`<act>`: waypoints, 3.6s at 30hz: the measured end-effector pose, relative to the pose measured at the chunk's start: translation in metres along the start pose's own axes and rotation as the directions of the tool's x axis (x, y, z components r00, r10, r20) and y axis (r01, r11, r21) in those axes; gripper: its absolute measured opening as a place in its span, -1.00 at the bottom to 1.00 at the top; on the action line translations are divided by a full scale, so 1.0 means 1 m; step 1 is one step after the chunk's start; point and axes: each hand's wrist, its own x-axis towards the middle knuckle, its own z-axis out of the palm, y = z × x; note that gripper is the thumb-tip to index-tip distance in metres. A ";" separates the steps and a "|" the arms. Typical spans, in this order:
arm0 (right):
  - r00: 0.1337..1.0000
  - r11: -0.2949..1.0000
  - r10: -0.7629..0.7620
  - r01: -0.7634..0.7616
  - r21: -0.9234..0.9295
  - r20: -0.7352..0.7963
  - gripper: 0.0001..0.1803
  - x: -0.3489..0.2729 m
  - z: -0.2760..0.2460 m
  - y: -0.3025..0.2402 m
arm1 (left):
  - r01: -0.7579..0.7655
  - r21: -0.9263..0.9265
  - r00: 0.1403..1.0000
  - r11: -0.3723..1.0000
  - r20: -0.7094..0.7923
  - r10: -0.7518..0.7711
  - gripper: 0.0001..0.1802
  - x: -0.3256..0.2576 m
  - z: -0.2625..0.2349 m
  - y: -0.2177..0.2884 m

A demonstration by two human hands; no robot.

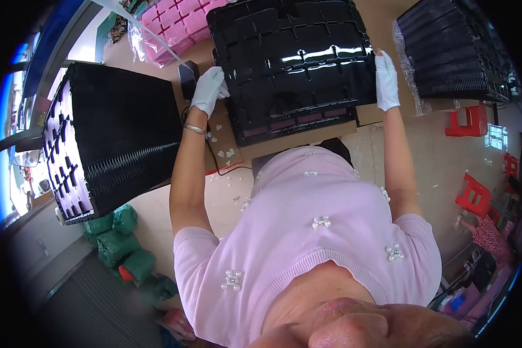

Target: The person applies adhesive stickers from a strip onto black plastic trays by hand, presses pink foam inserts into the trays, and stacks the trays.

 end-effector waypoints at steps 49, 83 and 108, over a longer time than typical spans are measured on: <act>0.975 0.967 0.200 -0.181 -0.180 0.093 -0.43 -0.059 0.066 0.045 | 0.163 0.653 0.985 0.740 -0.063 -0.161 -0.78 0.009 0.000 -0.088; 0.683 0.955 0.087 -0.265 0.134 0.725 -0.74 -0.011 0.196 -0.090 | -0.634 0.327 0.493 0.701 -0.528 0.692 -0.26 -0.104 -0.007 0.137; 0.712 0.756 -0.485 0.049 0.653 0.508 -0.90 -0.009 0.106 -0.260 | -0.559 0.240 0.711 0.794 -0.354 0.608 -0.91 -0.077 0.056 0.144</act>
